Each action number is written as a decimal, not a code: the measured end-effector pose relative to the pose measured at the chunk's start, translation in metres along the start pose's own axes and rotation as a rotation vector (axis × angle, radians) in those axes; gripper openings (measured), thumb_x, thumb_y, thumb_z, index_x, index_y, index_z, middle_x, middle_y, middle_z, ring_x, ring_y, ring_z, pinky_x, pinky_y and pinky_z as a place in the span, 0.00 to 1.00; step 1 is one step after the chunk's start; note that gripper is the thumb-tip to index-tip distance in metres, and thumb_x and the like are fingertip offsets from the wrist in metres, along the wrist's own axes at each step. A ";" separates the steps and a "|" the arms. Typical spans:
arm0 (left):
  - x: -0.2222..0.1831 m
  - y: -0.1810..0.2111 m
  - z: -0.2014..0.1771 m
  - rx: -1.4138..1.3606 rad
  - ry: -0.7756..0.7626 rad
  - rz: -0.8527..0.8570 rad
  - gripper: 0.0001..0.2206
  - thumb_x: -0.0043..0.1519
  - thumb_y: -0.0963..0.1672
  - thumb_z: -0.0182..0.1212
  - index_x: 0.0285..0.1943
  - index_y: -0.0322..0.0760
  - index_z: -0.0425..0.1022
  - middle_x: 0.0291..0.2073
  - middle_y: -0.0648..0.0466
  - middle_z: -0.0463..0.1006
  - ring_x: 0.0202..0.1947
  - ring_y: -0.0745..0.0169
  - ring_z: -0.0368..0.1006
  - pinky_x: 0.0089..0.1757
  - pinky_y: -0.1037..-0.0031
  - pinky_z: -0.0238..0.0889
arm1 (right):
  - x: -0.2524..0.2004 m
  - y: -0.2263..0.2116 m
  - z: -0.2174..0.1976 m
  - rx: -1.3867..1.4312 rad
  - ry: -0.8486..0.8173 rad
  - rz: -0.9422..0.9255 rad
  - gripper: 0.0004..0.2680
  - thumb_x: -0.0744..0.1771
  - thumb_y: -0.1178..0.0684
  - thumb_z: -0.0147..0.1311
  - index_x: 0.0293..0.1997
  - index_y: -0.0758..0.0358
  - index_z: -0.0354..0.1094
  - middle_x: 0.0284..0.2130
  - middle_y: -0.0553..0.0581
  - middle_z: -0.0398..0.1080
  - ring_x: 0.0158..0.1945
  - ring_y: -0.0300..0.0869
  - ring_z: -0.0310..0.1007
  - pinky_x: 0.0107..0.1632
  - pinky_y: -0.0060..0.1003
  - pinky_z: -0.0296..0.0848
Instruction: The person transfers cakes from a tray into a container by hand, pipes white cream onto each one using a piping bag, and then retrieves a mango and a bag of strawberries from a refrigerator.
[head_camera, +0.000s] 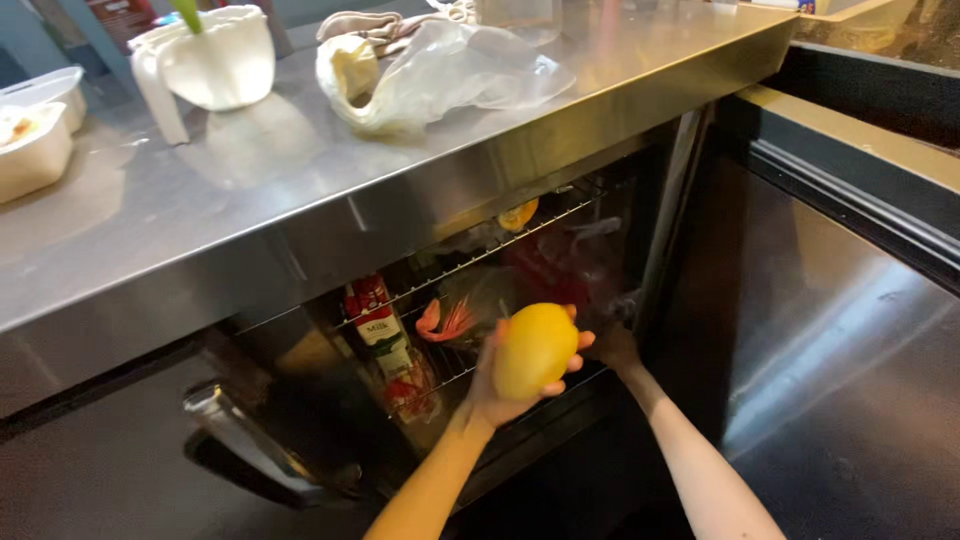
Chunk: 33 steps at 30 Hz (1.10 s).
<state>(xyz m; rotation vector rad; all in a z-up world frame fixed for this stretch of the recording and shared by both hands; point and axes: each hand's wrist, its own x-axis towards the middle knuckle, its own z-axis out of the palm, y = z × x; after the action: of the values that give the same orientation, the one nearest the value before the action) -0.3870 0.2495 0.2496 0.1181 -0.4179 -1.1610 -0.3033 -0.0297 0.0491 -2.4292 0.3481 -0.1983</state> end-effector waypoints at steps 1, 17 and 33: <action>-0.008 -0.001 -0.012 -0.196 -0.084 -0.028 0.45 0.58 0.59 0.63 0.78 0.31 0.49 0.65 0.32 0.60 0.49 0.40 0.69 0.34 0.62 0.74 | 0.002 -0.001 -0.001 0.075 -0.021 -0.069 0.18 0.60 0.40 0.59 0.55 0.39 0.73 0.53 0.42 0.77 0.56 0.37 0.76 0.54 0.35 0.69; -0.044 0.037 -0.063 0.253 0.704 0.377 0.31 0.57 0.54 0.62 0.64 0.29 0.70 0.54 0.39 0.78 0.45 0.46 0.77 0.35 0.64 0.73 | 0.116 0.112 0.121 0.015 0.721 -0.123 0.07 0.65 0.54 0.52 0.41 0.66 0.74 0.37 0.66 0.74 0.38 0.60 0.72 0.43 0.53 0.71; 0.111 0.015 -0.138 0.150 0.827 0.267 0.33 0.54 0.52 0.82 0.62 0.34 0.69 0.51 0.41 0.70 0.49 0.42 0.74 0.42 0.53 0.81 | 0.011 -0.094 -0.044 0.844 0.211 0.512 0.21 0.71 0.45 0.51 0.67 0.71 0.63 0.67 0.72 0.60 0.73 0.56 0.54 0.74 0.43 0.51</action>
<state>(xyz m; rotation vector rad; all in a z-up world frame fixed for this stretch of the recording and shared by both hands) -0.2851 0.1383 0.1564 0.6281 0.2126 -0.7300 -0.2846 0.0108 0.1435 -1.4385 0.7835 -0.2989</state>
